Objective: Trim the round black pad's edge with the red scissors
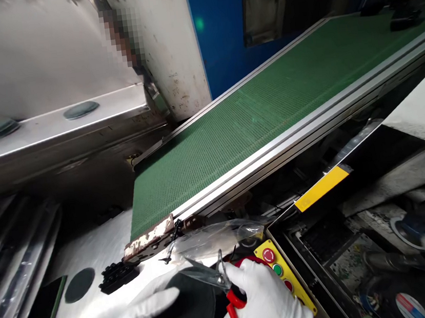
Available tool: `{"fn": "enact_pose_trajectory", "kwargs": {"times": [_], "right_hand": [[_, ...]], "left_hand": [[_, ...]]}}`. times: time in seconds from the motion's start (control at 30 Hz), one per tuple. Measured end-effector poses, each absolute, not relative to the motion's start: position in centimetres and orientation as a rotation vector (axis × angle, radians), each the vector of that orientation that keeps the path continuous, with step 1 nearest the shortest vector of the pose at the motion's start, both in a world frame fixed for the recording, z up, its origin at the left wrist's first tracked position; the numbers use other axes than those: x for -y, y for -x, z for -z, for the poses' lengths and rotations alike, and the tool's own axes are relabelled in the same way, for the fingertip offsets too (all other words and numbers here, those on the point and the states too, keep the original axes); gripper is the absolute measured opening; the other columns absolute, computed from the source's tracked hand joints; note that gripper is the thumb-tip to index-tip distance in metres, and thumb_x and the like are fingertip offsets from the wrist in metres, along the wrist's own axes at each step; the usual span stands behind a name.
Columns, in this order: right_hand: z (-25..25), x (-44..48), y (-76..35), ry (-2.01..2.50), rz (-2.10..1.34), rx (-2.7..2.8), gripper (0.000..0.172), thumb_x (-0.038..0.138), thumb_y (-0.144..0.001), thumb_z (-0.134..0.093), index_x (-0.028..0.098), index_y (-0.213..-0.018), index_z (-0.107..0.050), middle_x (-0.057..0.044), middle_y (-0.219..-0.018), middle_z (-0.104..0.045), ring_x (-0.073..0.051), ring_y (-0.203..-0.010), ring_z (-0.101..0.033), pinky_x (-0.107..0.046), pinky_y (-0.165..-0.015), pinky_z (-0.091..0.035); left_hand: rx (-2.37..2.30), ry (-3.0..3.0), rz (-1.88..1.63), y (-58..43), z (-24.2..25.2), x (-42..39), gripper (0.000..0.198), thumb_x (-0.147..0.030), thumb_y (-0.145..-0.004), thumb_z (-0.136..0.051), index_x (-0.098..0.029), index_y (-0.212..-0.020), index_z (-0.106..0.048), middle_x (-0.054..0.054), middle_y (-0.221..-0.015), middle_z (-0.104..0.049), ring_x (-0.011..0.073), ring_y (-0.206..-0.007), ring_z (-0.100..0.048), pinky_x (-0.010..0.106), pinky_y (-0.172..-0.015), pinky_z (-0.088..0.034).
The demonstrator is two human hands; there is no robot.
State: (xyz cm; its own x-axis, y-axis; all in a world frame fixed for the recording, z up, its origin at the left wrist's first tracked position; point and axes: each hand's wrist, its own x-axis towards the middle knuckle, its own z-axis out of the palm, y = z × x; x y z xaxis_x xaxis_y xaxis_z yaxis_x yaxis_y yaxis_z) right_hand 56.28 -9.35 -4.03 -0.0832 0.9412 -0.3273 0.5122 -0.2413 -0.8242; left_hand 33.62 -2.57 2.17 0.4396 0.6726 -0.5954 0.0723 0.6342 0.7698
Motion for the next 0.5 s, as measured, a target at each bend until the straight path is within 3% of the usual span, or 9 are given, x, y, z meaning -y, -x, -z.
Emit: {"fn": "enact_pose_trajectory", "kwargs": {"times": [0.1, 0.17, 0.27, 0.37, 0.43, 0.5], "right_hand": [[3.9, 9.3, -55.7, 1.817, -1.298, 1.458, 0.056, 0.022, -0.052, -0.093, 0.035, -0.103, -0.074, 0.005, -0.077, -0.055, -0.016, -0.074, -0.059, -0.025, -0.067, -0.045], [3.7, 9.3, -55.4, 1.834, -1.312, 1.434, 0.061, 0.022, -0.053, -0.092, 0.037, -0.108, -0.073, 0.004, -0.079, -0.056, -0.017, -0.075, -0.060, -0.025, -0.067, -0.046], [3.4, 9.2, -55.2, 1.830, -1.294, 1.507, 0.059, 0.029, -0.056, -0.091, 0.039, -0.111, -0.071, 0.004, -0.082, -0.059, -0.018, -0.076, -0.061, -0.026, -0.067, -0.046], [3.0, 9.0, -55.5, 1.855, -1.182, 1.656, 0.064, 0.039, -0.050, -0.094, 0.032, -0.109, -0.070, 0.001, -0.090, -0.061, -0.021, -0.083, -0.061, -0.029, -0.073, -0.048], [2.7, 8.9, -55.7, 1.855, -1.120, 1.744, 0.071, 0.042, -0.043, -0.097, 0.030, -0.107, -0.070, 0.000, -0.094, -0.061, -0.022, -0.088, -0.060, -0.030, -0.077, -0.048], [2.6, 8.8, -55.9, 1.830, -1.115, 1.778, 0.066, 0.043, -0.045, -0.097, 0.030, -0.104, -0.070, 0.001, -0.091, -0.060, -0.021, -0.086, -0.060, -0.029, -0.076, -0.048]], "left_hand": [[-1.003, -0.659, -0.561, -33.2, -1.4, 3.4, 0.044, -0.040, -0.091, -0.062, -0.028, -0.133, -0.067, 0.007, -0.130, -0.072, 0.0359, -0.129, -0.059, 0.048, -0.113, -0.044], [-0.973, -0.537, -0.595, -33.7, -1.0, 4.2, 0.046, -0.041, -0.089, -0.066, -0.029, -0.134, -0.066, 0.008, -0.134, -0.070, 0.0375, -0.129, -0.059, 0.051, -0.111, -0.045], [-1.046, -0.441, -0.606, -34.9, -0.7, 5.1, 0.037, -0.036, -0.082, -0.076, -0.024, -0.117, -0.075, 0.008, -0.116, -0.078, 0.0361, -0.115, -0.066, 0.049, -0.104, -0.049], [-1.138, -0.469, -0.551, -35.5, -0.7, 5.1, 0.028, -0.037, -0.078, -0.080, -0.020, -0.101, -0.078, 0.006, -0.094, -0.079, 0.0310, -0.097, -0.070, 0.042, -0.092, -0.052], [-1.127, -0.524, -0.498, -35.4, -0.9, 4.8, 0.027, -0.038, -0.078, -0.080, -0.020, -0.098, -0.078, 0.006, -0.089, -0.078, 0.0295, -0.091, -0.069, 0.041, -0.087, -0.052], [-1.109, -0.566, -0.481, -35.2, -1.1, 4.6, 0.025, -0.039, -0.078, -0.078, -0.020, -0.094, -0.078, 0.006, -0.086, -0.077, 0.0301, -0.089, -0.068, 0.042, -0.087, -0.051]]}}
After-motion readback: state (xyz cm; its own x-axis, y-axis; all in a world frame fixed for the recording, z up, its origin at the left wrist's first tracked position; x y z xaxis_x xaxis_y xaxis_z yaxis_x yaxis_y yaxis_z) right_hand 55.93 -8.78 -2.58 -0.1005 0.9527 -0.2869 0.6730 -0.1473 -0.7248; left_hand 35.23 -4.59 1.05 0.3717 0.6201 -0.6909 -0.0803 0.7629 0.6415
